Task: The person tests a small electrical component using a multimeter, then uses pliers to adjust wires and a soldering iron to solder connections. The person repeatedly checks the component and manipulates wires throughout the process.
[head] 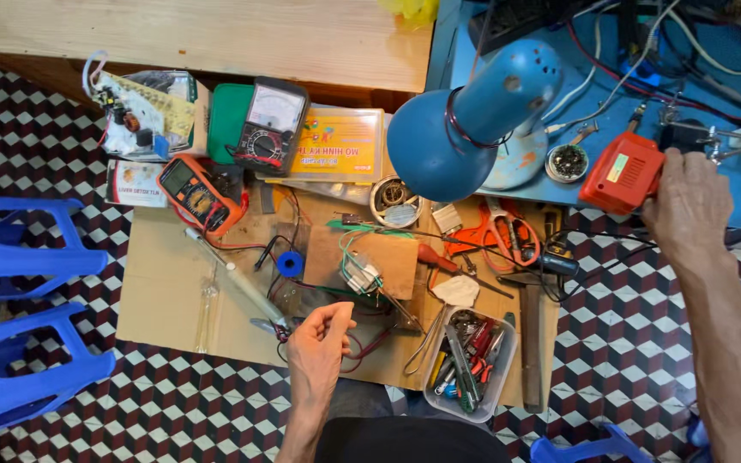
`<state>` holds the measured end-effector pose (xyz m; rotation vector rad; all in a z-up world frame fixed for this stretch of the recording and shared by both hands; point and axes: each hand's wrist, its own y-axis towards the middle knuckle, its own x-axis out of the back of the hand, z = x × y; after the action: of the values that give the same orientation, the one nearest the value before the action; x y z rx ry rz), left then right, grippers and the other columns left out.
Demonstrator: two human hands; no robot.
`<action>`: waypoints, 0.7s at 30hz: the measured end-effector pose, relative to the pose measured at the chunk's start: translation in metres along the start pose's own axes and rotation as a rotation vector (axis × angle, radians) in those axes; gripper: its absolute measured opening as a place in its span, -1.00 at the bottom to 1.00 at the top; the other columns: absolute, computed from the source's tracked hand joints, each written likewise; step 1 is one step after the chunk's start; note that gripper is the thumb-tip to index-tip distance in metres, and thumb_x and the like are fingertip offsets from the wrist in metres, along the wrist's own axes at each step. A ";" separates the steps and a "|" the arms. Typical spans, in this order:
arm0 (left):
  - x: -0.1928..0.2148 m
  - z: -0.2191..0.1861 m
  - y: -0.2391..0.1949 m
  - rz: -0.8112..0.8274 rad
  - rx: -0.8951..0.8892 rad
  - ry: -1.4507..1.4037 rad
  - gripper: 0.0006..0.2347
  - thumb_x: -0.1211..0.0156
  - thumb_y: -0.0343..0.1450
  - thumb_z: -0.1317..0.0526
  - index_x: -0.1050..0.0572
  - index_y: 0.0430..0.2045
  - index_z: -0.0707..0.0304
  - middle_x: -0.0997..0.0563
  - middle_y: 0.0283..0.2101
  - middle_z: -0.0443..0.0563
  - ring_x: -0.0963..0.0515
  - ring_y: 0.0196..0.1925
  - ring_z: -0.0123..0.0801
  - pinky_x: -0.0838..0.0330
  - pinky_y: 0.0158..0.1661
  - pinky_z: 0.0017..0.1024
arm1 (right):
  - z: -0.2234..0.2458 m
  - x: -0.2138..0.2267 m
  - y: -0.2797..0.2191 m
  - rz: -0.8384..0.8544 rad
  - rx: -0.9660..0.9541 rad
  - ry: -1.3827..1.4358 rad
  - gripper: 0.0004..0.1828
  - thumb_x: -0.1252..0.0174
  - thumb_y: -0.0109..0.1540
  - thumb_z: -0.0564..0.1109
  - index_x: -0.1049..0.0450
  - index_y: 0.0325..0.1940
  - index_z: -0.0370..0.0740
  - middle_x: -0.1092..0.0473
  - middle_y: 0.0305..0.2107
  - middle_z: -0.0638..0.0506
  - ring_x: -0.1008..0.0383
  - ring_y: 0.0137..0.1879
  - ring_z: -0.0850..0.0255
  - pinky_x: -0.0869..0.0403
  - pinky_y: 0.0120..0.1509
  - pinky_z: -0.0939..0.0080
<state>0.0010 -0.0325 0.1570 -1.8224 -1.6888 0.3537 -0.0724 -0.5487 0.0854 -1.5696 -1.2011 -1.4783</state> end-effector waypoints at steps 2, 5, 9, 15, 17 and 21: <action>0.008 -0.010 -0.006 -0.023 -0.077 0.108 -0.76 -0.26 0.41 0.13 -0.66 -0.22 0.35 -0.65 -0.43 -0.04 -0.51 -0.47 -0.57 -0.45 -0.45 -0.55 | 0.007 0.000 -0.007 0.039 -0.011 -0.027 -0.55 -0.36 0.17 -0.19 -0.38 0.07 -0.33 -0.37 -0.11 -0.16 -0.44 0.08 -0.06 -0.45 0.11 -0.03; 0.014 -0.019 0.000 -0.019 -0.243 0.366 -0.77 -0.24 0.40 0.17 -0.63 -0.14 0.26 -0.66 -0.29 -0.01 -0.62 -0.38 -0.45 -0.53 -0.37 -0.47 | 0.013 0.012 -0.016 0.038 -0.033 -0.031 -0.36 -0.38 0.13 -0.18 -0.37 0.27 -0.38 -0.36 0.03 -0.21 -0.44 0.16 -0.08 -0.47 0.22 -0.04; 0.026 -0.039 0.018 0.130 -0.893 0.632 -0.64 -0.26 0.35 0.34 -0.50 0.07 0.29 -0.54 0.11 0.16 -0.54 0.16 -0.07 -0.46 0.11 -0.23 | 0.032 0.038 -0.023 -0.067 -0.082 -0.074 -0.29 -0.36 0.18 -0.19 -0.38 0.41 -0.38 -0.35 0.23 -0.26 -0.41 0.30 -0.07 -0.45 0.33 0.02; 0.036 -0.069 0.069 0.562 -1.257 0.884 -0.34 -0.37 0.17 0.33 -0.32 0.23 0.33 -0.33 0.33 0.26 -0.31 0.36 0.09 -0.19 0.24 -0.09 | 0.142 0.113 -0.079 -0.238 -0.458 0.658 -0.83 -0.22 0.52 -0.17 -0.55 0.11 -0.35 -0.49 -0.02 -0.15 -0.52 0.05 0.20 -0.51 0.23 0.21; 0.032 -0.072 0.088 0.685 -1.377 0.941 -0.30 -0.40 0.10 0.32 -0.33 0.21 0.36 -0.37 0.29 0.26 -0.33 0.33 0.09 -0.16 0.24 -0.06 | 0.213 0.128 -0.106 -0.143 -0.636 0.962 -0.84 -0.22 0.41 -0.11 -0.60 -0.01 -0.22 -0.45 -0.31 0.10 -0.32 -0.23 0.40 -0.34 -0.13 0.37; 0.019 -0.067 0.115 0.817 -1.422 1.011 -0.41 -0.42 0.17 0.33 -0.40 0.15 0.26 -0.52 0.11 0.08 -0.42 0.28 -0.06 -0.17 0.25 -0.07 | 0.315 0.134 -0.124 0.112 -0.821 1.278 -0.76 -0.21 0.27 -0.07 -0.62 -0.10 -0.27 -0.54 -0.28 0.08 -0.46 -0.20 0.40 -0.40 -0.10 0.40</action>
<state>0.1349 -0.0305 0.1434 -2.7314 -0.2277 -1.5835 -0.0775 -0.1913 0.1572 -0.6684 0.2633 -2.4054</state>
